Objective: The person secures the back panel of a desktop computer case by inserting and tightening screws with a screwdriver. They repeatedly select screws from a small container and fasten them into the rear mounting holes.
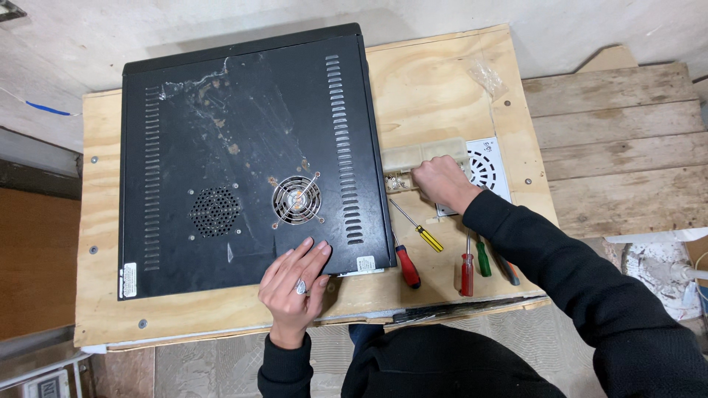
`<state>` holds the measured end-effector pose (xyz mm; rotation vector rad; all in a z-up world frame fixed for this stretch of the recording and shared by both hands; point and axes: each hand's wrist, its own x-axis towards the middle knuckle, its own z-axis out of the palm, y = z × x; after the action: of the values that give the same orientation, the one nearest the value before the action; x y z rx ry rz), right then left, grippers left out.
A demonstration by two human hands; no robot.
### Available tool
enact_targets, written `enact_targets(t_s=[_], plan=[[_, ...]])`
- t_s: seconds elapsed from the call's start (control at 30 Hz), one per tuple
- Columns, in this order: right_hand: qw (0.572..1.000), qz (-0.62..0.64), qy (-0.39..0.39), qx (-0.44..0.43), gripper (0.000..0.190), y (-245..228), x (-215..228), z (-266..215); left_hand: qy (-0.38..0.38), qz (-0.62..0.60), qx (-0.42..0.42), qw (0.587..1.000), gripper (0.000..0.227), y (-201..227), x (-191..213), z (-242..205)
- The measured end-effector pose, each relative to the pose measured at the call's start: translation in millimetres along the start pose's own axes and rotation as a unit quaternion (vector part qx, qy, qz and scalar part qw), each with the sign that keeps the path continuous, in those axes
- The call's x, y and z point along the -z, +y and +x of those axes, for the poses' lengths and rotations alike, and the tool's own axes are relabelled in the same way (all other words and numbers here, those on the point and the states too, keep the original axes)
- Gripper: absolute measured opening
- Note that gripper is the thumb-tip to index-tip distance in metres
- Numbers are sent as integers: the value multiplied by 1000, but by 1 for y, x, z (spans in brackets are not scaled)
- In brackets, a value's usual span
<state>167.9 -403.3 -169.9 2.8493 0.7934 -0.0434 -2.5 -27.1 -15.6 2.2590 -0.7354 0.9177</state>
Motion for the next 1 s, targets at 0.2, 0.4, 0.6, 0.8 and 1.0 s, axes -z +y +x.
enact_targets(t_s=[0.2, 0.4, 0.6, 0.8, 1.0], plan=[[998, 46, -34, 34, 6, 14, 31, -6, 0, 3, -8, 1000, 44, -1, 0, 0], [991, 100, 64, 55, 16, 18, 51, -35, 4, 4, -4, 1000, 46, 1, 1, 3], [909, 365, 187, -76, 26, 7, 37, -65, 1, 2, 2, 1000, 44, 1, 0, 0], [873, 419, 200, -151, 28, -15, 39, -68, 0, 3, 3, 1000, 44, 1, 0, 1], [891, 346, 232, -181, 27, -30, 11, -58, -7, 2, 3, 1000, 45, 1, 1, 0]])
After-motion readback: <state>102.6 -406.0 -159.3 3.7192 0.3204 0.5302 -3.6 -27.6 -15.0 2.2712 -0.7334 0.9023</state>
